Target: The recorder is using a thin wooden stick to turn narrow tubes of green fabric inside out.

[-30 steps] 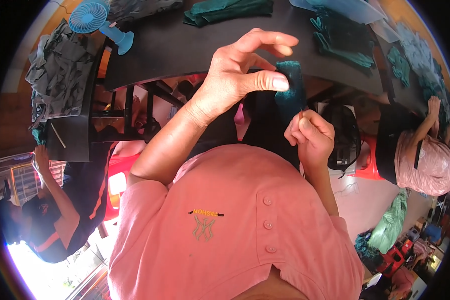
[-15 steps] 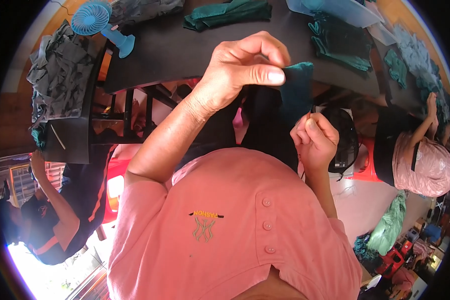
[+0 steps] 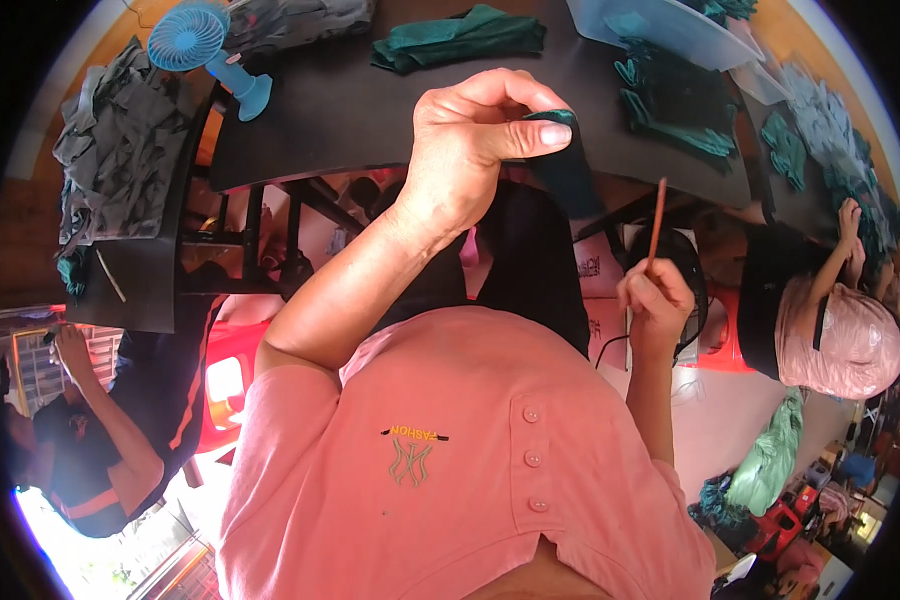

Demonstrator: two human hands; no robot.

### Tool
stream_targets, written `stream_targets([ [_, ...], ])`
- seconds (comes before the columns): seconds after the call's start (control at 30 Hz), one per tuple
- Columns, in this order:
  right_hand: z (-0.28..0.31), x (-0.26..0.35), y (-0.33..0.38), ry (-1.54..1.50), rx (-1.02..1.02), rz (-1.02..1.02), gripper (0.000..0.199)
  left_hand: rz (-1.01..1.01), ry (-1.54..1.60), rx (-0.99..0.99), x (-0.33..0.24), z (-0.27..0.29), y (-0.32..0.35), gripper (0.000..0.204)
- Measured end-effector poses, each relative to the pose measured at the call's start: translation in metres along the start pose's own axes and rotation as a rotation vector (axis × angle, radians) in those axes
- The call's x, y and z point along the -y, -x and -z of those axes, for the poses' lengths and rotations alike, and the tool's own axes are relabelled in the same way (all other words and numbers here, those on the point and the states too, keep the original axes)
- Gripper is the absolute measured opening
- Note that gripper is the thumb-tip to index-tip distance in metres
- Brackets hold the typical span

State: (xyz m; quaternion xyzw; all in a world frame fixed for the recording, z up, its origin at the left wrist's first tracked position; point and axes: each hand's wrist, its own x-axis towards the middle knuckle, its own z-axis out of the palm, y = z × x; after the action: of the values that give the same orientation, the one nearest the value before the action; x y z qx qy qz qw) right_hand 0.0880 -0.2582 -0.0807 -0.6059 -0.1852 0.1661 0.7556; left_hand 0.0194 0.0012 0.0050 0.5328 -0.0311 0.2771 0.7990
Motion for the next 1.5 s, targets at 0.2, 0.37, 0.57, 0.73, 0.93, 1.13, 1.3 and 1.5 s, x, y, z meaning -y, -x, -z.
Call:
stream_targets([
  [0.2,-0.046,0.050,-0.043,0.028,0.141,0.207,0.027,0.038,-0.020,-0.002,0.000,-0.014,0.005,0.015],
  [0.37,-0.082,0.079,-0.065,0.142,0.330,0.407,0.023,-0.072,-0.024,0.017,0.000,-0.020,0.012,0.024],
  [0.57,-0.103,0.098,-0.067,0.084,0.356,0.219,0.008,-0.133,-0.062,0.060,-0.003,-0.017,0.014,0.044],
  [0.73,-0.098,0.098,-0.072,0.005,0.347,0.349,0.007,-0.188,-0.077,0.124,-0.003,-0.014,0.011,0.052],
  [0.93,-0.110,0.117,-0.076,0.192,0.420,0.261,0.010,-0.039,0.125,0.089,-0.008,-0.018,0.002,0.048],
  [1.13,-0.114,0.118,-0.112,0.165,0.276,0.323,0.018,0.284,0.162,0.040,0.001,-0.015,-0.002,0.039],
  [1.3,-0.108,0.119,-0.123,0.165,0.101,0.302,0.012,0.592,0.164,0.205,0.008,-0.013,0.009,0.028],
  [1.5,-0.074,0.099,-0.148,0.173,-0.007,0.316,0.014,0.783,0.197,0.261,0.012,-0.013,0.020,0.027],
])
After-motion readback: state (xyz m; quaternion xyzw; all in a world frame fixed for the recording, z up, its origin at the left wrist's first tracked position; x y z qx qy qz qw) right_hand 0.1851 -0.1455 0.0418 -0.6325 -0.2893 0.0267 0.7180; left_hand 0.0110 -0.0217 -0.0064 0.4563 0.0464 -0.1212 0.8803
